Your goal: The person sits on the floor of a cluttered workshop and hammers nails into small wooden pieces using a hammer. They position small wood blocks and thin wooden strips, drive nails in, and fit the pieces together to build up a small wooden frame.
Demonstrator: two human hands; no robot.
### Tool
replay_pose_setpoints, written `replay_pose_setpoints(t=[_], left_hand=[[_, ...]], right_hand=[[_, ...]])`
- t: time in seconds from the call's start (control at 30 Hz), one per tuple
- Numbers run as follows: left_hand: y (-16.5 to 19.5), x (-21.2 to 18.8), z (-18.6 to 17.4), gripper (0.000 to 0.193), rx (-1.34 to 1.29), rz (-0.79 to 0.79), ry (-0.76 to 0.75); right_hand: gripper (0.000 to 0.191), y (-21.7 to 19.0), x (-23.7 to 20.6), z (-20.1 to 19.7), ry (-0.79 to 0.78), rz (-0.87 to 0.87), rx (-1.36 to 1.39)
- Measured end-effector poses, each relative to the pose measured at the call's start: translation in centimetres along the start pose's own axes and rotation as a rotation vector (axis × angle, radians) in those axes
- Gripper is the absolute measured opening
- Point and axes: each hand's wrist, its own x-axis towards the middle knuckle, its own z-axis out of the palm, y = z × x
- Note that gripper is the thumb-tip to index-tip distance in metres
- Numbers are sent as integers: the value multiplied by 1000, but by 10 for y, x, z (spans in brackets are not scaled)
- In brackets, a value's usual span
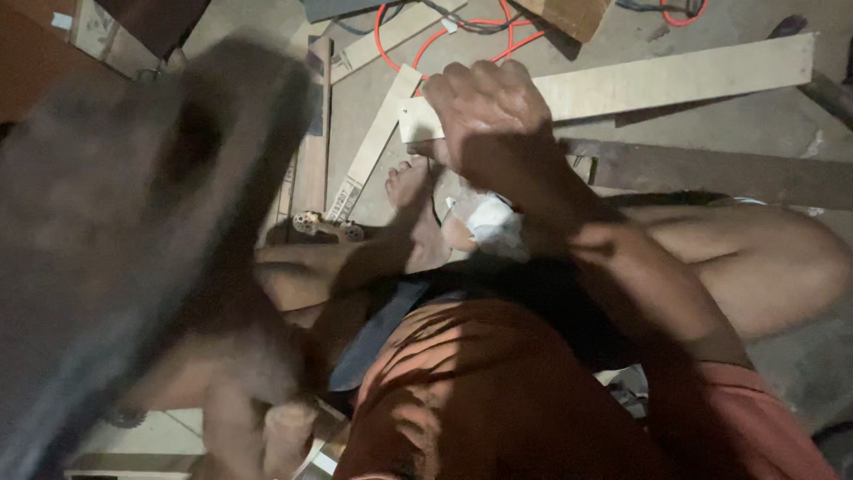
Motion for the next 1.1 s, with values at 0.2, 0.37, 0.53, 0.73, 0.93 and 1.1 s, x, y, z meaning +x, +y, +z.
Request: replay_pose_setpoints(t=[0.2,0.37,0.53,0.73,0.93,1.1], left_hand=[[-13,11,14,59,-49,-230,-75],[-3,-20,2,62,-312,-202,-18],[-37,-11,20,58,-212,-258,-93],[-26,-30,3,62,-206,-56,37],[-48,0,26,61,-103,-276,-122],[-22,-13,-2,60,-184,-45,50]], right_hand=[[54,1,1,2,-44,23,-20],[55,3,0,5,-5,28,-24],[54,3,-2,6,-55,43,-46],[54,2,-1,5,35,17,-92],[53,4,-2,4,-14,18,-63],[56,5,-1,4,-22,12,-112]])
